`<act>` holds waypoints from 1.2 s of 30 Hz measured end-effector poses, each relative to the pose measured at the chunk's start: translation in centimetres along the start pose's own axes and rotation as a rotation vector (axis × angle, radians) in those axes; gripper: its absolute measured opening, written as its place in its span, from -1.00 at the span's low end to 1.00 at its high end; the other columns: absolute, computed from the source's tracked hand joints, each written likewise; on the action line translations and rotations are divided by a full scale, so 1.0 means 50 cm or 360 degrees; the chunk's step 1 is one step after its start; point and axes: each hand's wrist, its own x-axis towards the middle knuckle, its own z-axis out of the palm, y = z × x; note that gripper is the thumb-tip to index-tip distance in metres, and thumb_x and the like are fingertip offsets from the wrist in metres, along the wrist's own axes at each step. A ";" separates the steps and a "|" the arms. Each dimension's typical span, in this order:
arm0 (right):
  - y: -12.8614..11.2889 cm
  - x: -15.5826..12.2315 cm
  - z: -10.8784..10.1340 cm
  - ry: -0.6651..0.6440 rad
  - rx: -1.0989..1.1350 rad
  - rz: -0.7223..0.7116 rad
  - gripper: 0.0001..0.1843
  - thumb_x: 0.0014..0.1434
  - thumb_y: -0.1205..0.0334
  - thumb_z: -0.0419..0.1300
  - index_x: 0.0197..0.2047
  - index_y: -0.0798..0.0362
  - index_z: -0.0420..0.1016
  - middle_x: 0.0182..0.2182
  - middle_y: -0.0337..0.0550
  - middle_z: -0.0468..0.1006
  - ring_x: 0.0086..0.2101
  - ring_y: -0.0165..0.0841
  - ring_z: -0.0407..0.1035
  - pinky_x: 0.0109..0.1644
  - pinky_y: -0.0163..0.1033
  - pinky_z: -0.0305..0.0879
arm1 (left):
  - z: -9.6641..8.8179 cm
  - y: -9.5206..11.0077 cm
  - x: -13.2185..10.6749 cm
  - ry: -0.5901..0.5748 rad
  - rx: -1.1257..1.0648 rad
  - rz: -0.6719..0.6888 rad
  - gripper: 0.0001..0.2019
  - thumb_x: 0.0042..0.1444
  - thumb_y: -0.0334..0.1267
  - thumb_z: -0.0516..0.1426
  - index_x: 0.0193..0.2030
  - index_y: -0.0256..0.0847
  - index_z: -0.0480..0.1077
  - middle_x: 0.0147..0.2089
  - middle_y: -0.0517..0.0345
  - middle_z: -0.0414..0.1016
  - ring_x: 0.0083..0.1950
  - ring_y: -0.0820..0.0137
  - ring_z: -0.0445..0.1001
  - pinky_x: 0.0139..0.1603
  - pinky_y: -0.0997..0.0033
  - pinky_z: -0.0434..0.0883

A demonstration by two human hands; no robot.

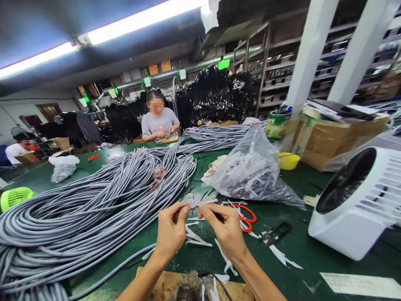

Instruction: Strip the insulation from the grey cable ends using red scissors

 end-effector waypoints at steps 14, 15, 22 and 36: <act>0.004 0.009 -0.003 -0.0075 -0.0209 -0.0001 -0.60 0.04 -0.04 0.13 -0.64 0.09 0.41 -0.66 -0.19 0.44 -0.59 -0.37 0.32 -0.51 -0.35 0.27 | 0.008 0.002 -0.003 0.0004 -0.0195 -0.0139 -0.76 0.00 -0.17 0.14 -0.34 -0.33 0.50 -0.61 0.27 0.20 -0.60 0.53 0.08 -0.57 0.53 0.10; 0.004 0.008 -0.003 -0.0075 -0.0208 -0.0015 -0.59 0.04 -0.03 0.13 -0.65 0.09 0.40 -0.67 -0.19 0.43 -0.60 -0.38 0.32 -0.53 -0.36 0.26 | 0.010 0.003 -0.005 0.0037 -0.0176 -0.0114 -0.76 0.02 -0.17 0.13 -0.38 -0.32 0.50 -0.60 0.24 0.24 -0.58 0.52 0.11 -0.55 0.52 0.11; -0.011 -0.022 0.008 -0.0109 -0.0426 -0.0662 -0.77 0.11 0.31 0.11 -0.57 0.04 0.40 -0.68 -0.25 0.43 -0.65 -0.44 0.29 -0.57 -0.37 0.21 | 0.011 -0.011 0.012 0.0087 -0.0474 -0.0269 -0.64 0.02 -0.03 0.10 -0.60 -0.29 0.33 -0.66 0.28 0.14 -0.61 0.55 0.05 -0.60 0.52 0.05; 0.023 -0.016 0.035 -0.0013 -0.0169 0.0224 -0.67 -0.08 0.01 0.21 -0.38 0.12 0.53 -0.79 -0.40 0.13 -0.73 -0.49 0.02 -0.69 -0.36 0.00 | 0.013 -0.007 0.012 0.0034 -0.0954 -0.0661 -0.45 -0.19 0.27 0.15 -0.63 -0.28 0.24 -0.74 0.40 0.04 -0.74 0.68 -0.07 -0.75 0.62 -0.11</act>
